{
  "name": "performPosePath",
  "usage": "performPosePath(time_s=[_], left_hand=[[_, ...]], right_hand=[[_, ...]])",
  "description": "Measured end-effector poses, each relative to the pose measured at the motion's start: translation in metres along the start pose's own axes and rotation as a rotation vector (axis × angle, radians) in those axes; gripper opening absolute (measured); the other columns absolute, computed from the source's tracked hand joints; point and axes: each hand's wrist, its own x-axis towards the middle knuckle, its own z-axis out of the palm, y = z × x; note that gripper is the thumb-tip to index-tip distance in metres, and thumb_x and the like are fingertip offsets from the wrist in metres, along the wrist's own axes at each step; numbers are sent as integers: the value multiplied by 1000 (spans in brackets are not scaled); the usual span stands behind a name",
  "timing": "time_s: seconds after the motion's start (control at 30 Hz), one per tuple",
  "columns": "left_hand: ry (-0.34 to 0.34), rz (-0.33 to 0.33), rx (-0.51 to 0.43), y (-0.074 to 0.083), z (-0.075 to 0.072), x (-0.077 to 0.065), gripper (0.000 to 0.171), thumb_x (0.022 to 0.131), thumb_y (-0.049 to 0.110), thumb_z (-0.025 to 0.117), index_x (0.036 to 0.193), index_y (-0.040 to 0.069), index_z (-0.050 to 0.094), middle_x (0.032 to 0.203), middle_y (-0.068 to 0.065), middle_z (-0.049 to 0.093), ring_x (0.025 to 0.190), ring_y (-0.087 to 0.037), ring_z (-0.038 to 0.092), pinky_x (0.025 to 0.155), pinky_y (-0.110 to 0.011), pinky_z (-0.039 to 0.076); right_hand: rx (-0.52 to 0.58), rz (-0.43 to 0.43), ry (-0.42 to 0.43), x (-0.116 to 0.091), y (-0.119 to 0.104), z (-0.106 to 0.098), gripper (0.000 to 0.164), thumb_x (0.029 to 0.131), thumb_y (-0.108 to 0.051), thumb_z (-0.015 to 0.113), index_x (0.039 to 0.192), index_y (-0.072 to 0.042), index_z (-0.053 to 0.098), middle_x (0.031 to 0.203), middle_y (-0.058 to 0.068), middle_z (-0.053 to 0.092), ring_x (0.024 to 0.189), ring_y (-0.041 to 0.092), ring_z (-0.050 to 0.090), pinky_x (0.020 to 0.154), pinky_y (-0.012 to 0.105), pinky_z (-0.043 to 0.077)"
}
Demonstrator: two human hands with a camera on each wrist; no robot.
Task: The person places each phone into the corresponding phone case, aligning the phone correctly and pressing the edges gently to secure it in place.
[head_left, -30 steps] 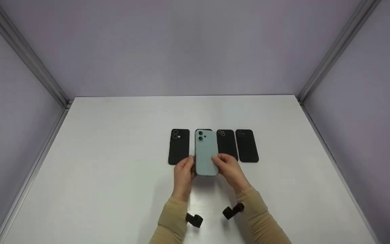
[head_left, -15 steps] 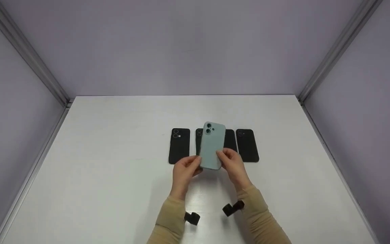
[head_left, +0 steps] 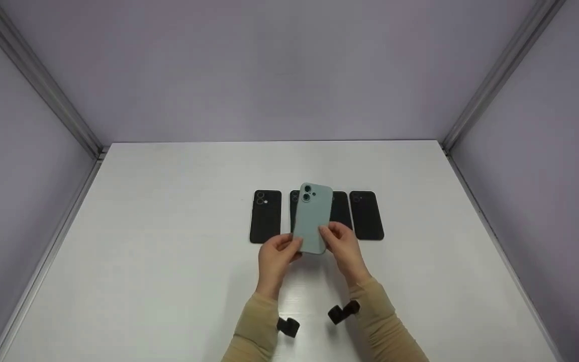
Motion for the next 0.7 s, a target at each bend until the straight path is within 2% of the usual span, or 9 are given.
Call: performPosePath(time_s=[0.1,0.17,0.23,0.33,0.53,0.7], left_hand=[[5,0,22,14,1,-7,33,90,7,72,113,-14,64,100,-21,71,88,-25,70,74,-36,59],[20,-4,48,14,1,-6,33,90,8,72,113,-14,64,101,-22,71,88,-25,70,74,-37,59],[38,-1,69,14,1,-6,33,89,11,74,112,-12,66,101,-20,71,88,-24,69,73,-36,58],[72,2,97,1,-1,3,35,88,17,76,112,-7,68,101,-16,72,88,-22,68,71,-34,57],[103,23,133,2,-2,4,33,88,19,76,110,-4,71,100,-14,72,89,-23,68,71,-32,56],[118,42,177,1,-2,5,29,88,17,75,109,-4,71,100,-14,73,90,-24,69,71,-33,57]], right_hand=[[17,-7,-11,-2,1,2,26,98,-10,62,111,13,61,94,11,66,84,15,61,74,26,54],[15,0,-13,-3,2,3,25,98,-10,62,110,12,61,94,10,66,84,14,60,74,26,54],[7,14,-14,-4,1,4,24,98,-10,63,108,11,61,92,8,65,83,14,59,73,25,53],[-15,26,-25,-8,-5,4,20,98,-9,63,105,10,62,90,6,63,81,14,56,73,25,52],[-48,19,-60,-22,-27,7,15,97,-6,61,99,8,62,86,4,60,79,14,53,71,24,50],[-55,41,-61,-24,-28,7,14,97,-7,62,99,7,62,86,4,58,80,14,52,71,25,50]])
